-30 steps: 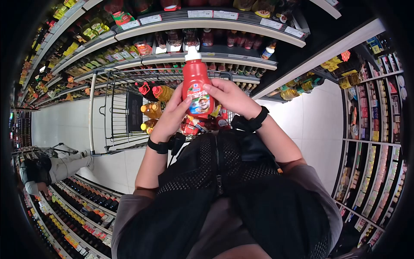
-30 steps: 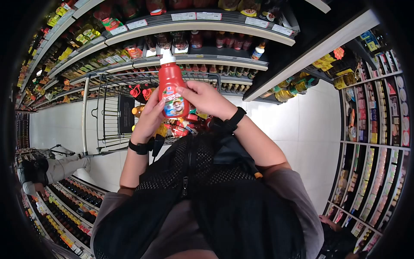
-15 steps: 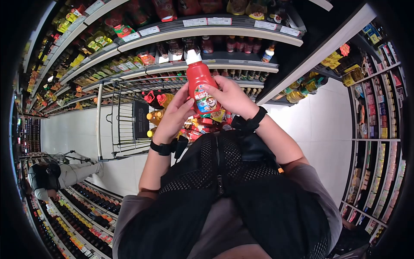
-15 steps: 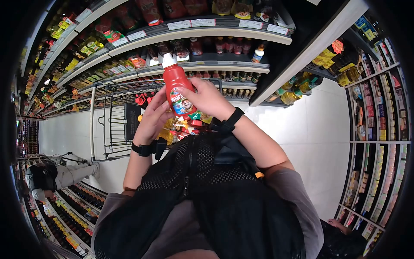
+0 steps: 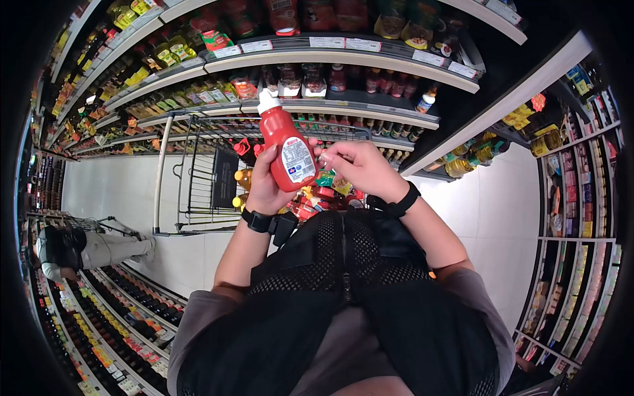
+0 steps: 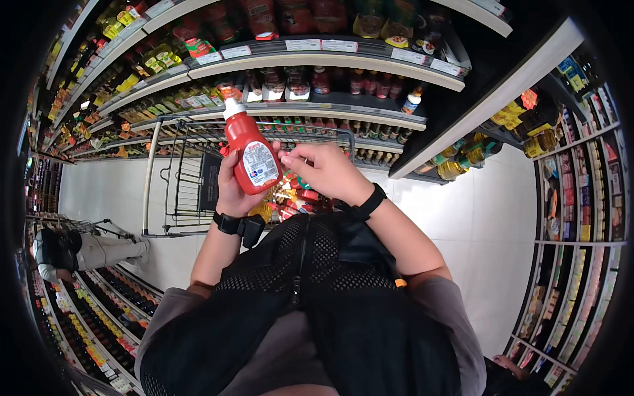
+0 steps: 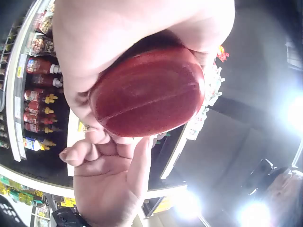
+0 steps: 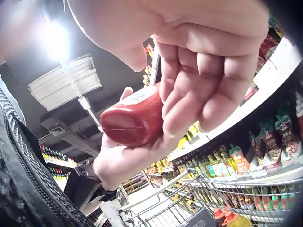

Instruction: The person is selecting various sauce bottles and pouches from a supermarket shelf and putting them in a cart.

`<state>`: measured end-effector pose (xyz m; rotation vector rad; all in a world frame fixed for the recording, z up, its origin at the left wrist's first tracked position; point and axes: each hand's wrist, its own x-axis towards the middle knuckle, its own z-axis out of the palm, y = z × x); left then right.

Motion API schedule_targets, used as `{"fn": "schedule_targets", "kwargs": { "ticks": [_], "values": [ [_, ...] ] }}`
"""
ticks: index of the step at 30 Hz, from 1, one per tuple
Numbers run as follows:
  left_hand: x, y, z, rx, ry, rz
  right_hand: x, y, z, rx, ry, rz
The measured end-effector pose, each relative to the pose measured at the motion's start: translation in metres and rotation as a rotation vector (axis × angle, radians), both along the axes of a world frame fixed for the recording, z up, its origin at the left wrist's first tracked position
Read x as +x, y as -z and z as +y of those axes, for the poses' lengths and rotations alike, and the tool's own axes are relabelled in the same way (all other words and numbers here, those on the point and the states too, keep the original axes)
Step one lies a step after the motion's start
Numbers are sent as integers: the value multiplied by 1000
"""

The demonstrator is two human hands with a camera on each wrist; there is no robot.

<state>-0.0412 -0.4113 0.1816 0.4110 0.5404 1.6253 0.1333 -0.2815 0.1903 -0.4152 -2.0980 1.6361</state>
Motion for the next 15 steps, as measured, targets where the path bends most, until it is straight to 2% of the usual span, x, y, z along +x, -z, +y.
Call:
{"fn": "schedule_targets", "kwargs": {
  "ticks": [1, 3, 7, 9, 11, 13, 14, 15],
  "values": [
    [2, -3, 0, 0, -64, 23, -1, 0, -2, -19, -18, -53],
    [-1, -6, 5, 99, -43, 37, -4, -1, -5, -55, -50, -155],
    [10, -27, 10, 97, -38, 9, -8, 5, -11, 107, -161, -60],
    [11, -27, 11, 102, 12, 260, -10, 7, -14, -156, -169, -27],
    [8, -13, 9, 96, 3, 285, -9, 3, -16, -178, -145, -14],
    [3, -8, 6, -58, -71, 385, -11, 5, -20, -286, -51, 119],
    [2, -7, 3, -37, -105, 413, -9, 6, -15, -142, -36, 48],
    [3, -8, 3, -38, -103, 413, -9, 7, -14, -144, -34, 48]
  ]
}}
